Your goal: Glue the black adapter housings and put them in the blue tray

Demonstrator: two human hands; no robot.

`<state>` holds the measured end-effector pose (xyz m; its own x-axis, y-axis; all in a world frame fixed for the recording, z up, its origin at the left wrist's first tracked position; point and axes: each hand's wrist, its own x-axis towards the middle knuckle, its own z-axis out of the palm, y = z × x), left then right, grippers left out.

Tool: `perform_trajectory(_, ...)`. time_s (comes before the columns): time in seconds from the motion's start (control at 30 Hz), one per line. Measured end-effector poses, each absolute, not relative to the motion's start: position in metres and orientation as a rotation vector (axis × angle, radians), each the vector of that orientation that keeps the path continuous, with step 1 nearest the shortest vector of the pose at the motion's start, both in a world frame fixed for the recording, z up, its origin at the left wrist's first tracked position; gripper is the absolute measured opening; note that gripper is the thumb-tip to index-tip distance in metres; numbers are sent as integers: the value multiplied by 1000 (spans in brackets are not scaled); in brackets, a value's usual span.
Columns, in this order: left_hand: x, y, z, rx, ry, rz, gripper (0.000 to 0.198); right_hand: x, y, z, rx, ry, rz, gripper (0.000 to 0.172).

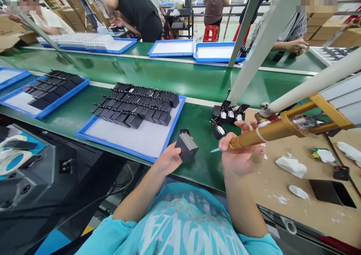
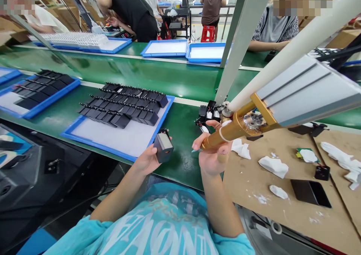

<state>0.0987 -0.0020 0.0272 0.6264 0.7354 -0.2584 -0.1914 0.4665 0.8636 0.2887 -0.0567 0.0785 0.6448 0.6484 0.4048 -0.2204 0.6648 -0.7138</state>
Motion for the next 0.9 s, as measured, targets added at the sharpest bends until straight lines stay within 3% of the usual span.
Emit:
perform_trajectory(0.3, 96, 1, 33, 904, 639, 637, 76, 288, -56, 81, -648, -698, 544, 32)
perform_trajectory(0.5, 94, 4, 22, 1287, 766, 707, 63, 287, -56, 82, -628, -719, 549, 28)
perform_trajectory(0.7, 100, -7, 10, 2058, 938, 628, 49, 283, -55, 84, -697, -718, 538, 39)
perform_trajectory(0.9, 105, -9, 2, 2176, 922, 598, 43, 276, -51, 85, -644, -724, 561, 36)
